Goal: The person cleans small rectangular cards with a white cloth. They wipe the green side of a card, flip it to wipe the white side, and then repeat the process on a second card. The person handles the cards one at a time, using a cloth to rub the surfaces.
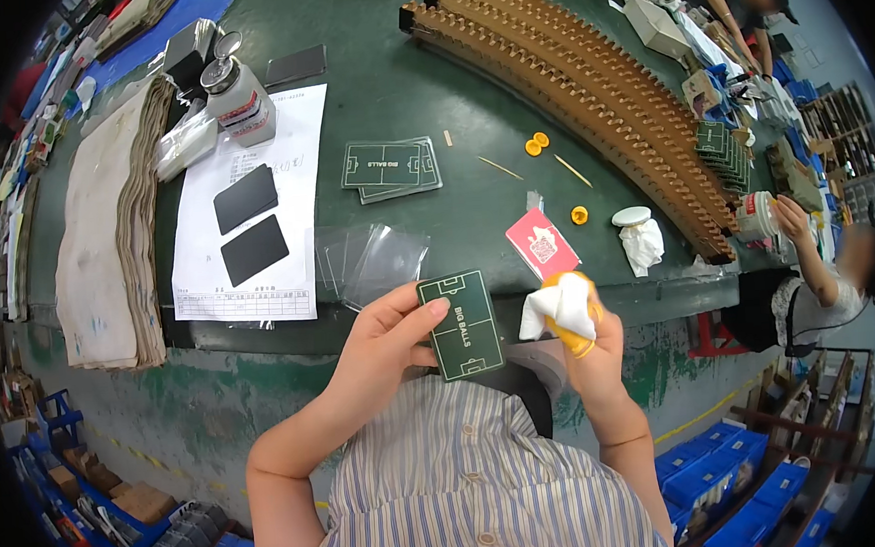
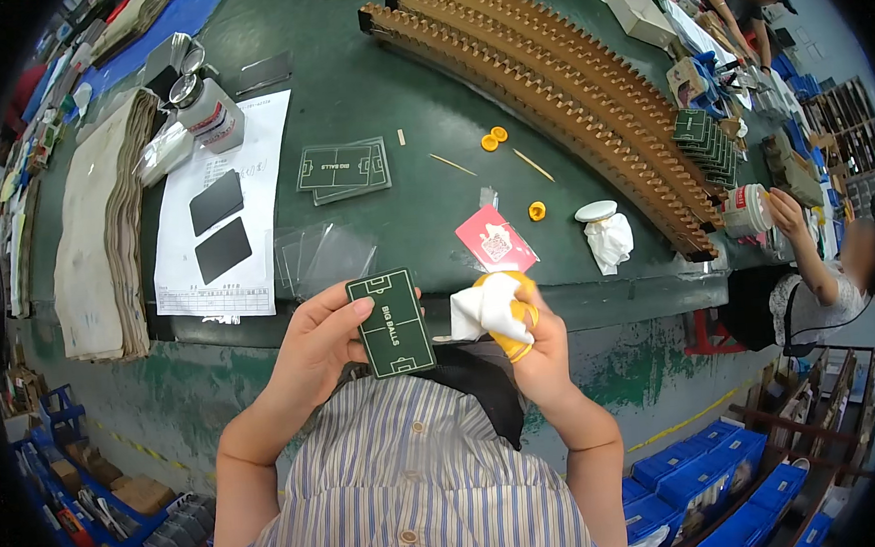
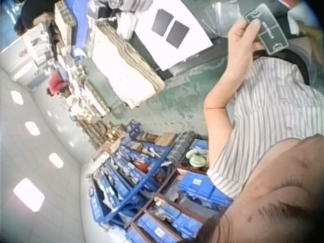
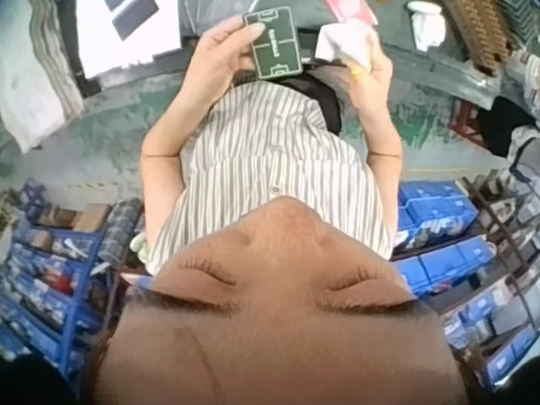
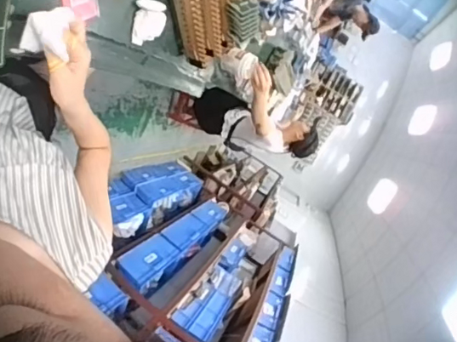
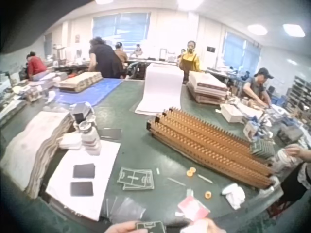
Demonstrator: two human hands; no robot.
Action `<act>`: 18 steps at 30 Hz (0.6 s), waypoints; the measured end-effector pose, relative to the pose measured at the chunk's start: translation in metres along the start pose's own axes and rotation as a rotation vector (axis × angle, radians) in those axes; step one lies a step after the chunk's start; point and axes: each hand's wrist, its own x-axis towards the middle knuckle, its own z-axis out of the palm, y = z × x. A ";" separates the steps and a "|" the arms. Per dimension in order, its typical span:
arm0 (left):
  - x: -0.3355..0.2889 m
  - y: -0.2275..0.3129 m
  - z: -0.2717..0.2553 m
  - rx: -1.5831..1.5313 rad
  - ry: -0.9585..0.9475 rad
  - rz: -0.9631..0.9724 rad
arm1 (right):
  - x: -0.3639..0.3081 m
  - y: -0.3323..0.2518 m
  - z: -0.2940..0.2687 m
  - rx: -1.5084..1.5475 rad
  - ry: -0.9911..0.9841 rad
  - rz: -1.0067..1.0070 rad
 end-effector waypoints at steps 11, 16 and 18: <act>-0.002 -0.010 0.002 -0.007 -0.019 -0.043 | 0.029 -0.026 0.016 -1.016 -0.274 -0.948; -0.005 -0.007 0.004 -0.035 0.000 -0.024 | 0.014 -0.020 0.007 -1.025 -0.344 -0.975; -0.004 -0.007 0.002 -0.053 -0.008 -0.023 | 0.007 -0.014 0.002 -1.054 -0.374 -1.020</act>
